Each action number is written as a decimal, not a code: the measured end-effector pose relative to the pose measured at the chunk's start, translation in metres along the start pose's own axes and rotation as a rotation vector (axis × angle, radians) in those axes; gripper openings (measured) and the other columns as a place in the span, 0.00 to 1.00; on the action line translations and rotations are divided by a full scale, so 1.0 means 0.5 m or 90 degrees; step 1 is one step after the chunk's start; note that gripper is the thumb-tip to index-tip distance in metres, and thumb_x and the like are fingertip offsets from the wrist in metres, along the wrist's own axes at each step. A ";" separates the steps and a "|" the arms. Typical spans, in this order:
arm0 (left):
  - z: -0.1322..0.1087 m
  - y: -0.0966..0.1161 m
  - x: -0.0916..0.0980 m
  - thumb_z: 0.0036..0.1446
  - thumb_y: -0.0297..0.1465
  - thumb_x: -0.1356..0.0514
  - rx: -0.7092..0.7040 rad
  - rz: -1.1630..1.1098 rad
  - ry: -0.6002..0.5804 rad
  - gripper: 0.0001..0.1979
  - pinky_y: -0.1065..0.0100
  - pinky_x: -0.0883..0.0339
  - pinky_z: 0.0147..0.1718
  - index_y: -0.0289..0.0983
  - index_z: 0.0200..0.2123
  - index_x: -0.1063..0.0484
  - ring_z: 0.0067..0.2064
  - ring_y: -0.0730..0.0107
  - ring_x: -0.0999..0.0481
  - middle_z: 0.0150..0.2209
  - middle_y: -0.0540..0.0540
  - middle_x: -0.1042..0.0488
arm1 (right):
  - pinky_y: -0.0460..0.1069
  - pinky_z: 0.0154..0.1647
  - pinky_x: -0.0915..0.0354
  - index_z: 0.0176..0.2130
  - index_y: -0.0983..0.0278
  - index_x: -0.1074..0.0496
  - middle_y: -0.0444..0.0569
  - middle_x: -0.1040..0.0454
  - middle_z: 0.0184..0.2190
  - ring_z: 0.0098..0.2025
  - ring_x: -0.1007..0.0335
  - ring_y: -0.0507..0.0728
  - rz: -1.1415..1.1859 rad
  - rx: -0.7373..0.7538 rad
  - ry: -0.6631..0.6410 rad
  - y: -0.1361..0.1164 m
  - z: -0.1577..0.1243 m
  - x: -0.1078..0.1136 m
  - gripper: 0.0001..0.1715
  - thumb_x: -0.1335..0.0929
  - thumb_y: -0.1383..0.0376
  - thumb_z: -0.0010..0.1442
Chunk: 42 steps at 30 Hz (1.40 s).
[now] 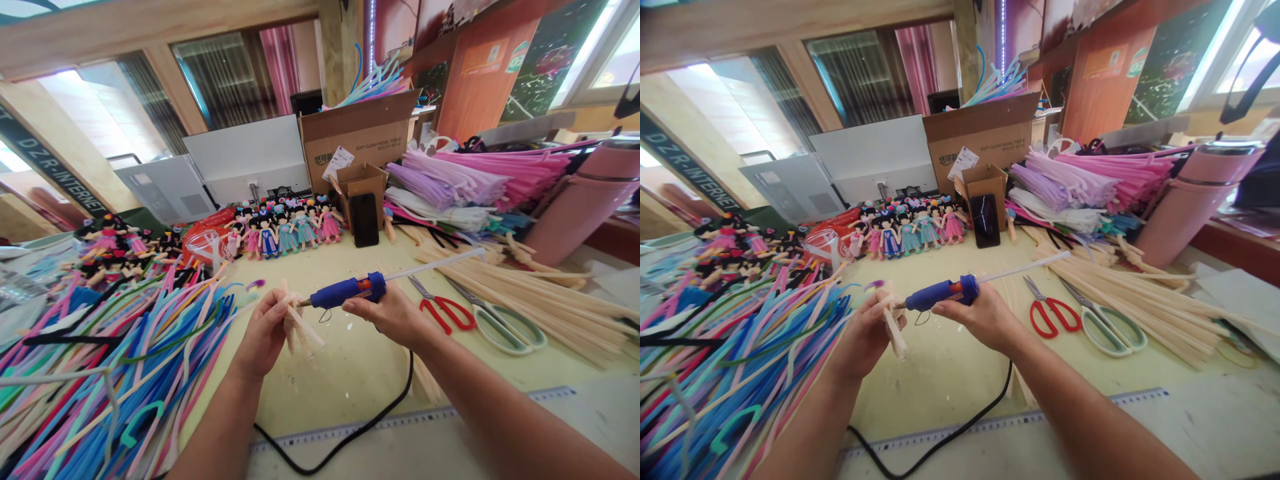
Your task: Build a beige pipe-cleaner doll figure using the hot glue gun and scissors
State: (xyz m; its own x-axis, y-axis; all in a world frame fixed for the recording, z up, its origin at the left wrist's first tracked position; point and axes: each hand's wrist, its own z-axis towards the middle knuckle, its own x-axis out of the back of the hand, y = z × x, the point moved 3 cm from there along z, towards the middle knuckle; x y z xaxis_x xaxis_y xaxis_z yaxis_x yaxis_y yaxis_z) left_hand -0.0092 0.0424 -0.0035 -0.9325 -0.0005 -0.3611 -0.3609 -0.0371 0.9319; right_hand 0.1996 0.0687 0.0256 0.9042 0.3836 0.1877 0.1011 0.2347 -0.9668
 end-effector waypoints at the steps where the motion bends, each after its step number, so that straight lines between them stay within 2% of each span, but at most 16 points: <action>1: 0.000 -0.001 0.000 0.45 0.37 0.28 0.000 0.001 -0.001 0.17 0.73 0.42 0.27 0.36 0.24 0.33 0.26 0.77 0.39 0.25 0.52 0.33 | 0.46 0.23 0.44 0.29 0.62 0.25 0.40 0.35 0.19 0.22 0.44 0.50 -0.001 0.003 0.001 0.000 0.000 -0.001 0.11 0.29 0.56 0.49; 11: 0.001 0.007 -0.002 0.44 0.37 0.28 -0.015 -0.020 -0.010 0.18 0.73 0.42 0.27 0.36 0.23 0.34 0.27 0.76 0.37 0.25 0.52 0.32 | 0.47 0.24 0.40 0.30 0.61 0.23 0.40 0.32 0.19 0.23 0.41 0.50 -0.001 -0.012 0.015 0.013 0.003 0.003 0.11 0.27 0.56 0.50; 20: 0.005 0.014 0.005 0.44 0.37 0.28 -0.029 -0.055 -0.013 0.18 0.72 0.41 0.26 0.37 0.23 0.35 0.26 0.76 0.37 0.25 0.53 0.32 | 0.48 0.23 0.44 0.25 0.61 0.29 0.41 0.35 0.18 0.21 0.44 0.51 -0.031 -0.057 0.108 0.051 0.019 0.011 0.16 0.30 0.52 0.53; 25: 0.004 0.015 0.005 0.43 0.38 0.27 -0.021 -0.073 -0.011 0.18 0.73 0.39 0.25 0.37 0.24 0.34 0.26 0.77 0.36 0.24 0.54 0.33 | 0.48 0.27 0.43 0.26 0.61 0.32 0.42 0.33 0.22 0.25 0.40 0.53 -0.148 -0.087 0.105 0.092 0.032 0.011 0.18 0.36 0.51 0.58; 30: 0.007 0.014 0.009 0.41 0.38 0.26 -0.016 -0.083 -0.002 0.19 0.74 0.38 0.25 0.36 0.23 0.34 0.25 0.78 0.35 0.24 0.54 0.32 | 0.49 0.31 0.41 0.31 0.62 0.30 0.46 0.28 0.26 0.30 0.32 0.57 -0.314 -0.118 0.049 0.125 0.038 0.007 0.17 0.37 0.53 0.63; 33: 0.009 0.013 0.012 0.41 0.37 0.26 -0.018 -0.089 -0.001 0.19 0.74 0.37 0.26 0.36 0.23 0.34 0.25 0.78 0.35 0.24 0.54 0.31 | 0.50 0.35 0.38 0.37 0.63 0.27 0.51 0.23 0.32 0.35 0.27 0.59 -0.427 -0.133 0.017 0.125 0.036 0.007 0.19 0.40 0.54 0.66; 36: 0.010 0.013 0.015 0.41 0.37 0.26 -0.024 -0.091 -0.001 0.19 0.74 0.38 0.26 0.36 0.23 0.34 0.26 0.78 0.35 0.24 0.54 0.31 | 0.51 0.39 0.36 0.42 0.65 0.26 0.58 0.22 0.40 0.42 0.25 0.63 -0.606 -0.108 0.013 0.105 0.026 0.019 0.22 0.39 0.51 0.66; 39: 0.010 0.013 0.016 0.41 0.37 0.26 -0.029 -0.084 0.000 0.19 0.74 0.38 0.26 0.36 0.23 0.33 0.26 0.77 0.35 0.25 0.53 0.31 | 0.52 0.38 0.36 0.38 0.65 0.25 0.60 0.21 0.39 0.43 0.25 0.66 -0.745 -0.107 0.006 0.075 0.009 0.044 0.26 0.36 0.46 0.63; 42: 0.010 0.014 0.018 0.42 0.37 0.27 -0.036 -0.069 -0.003 0.19 0.74 0.39 0.26 0.36 0.23 0.34 0.27 0.77 0.36 0.25 0.53 0.31 | 0.51 0.32 0.39 0.27 0.63 0.26 0.55 0.22 0.29 0.34 0.25 0.63 -0.730 -0.140 -0.098 0.050 -0.008 0.057 0.25 0.33 0.46 0.60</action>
State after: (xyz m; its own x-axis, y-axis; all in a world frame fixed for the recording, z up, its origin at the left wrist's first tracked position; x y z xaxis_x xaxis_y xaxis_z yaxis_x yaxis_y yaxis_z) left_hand -0.0200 0.0471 -0.0001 -0.8885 0.0109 -0.4587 -0.4576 -0.0933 0.8842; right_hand 0.2297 0.0821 0.0061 0.1795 0.1550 0.9715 0.9059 0.3589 -0.2246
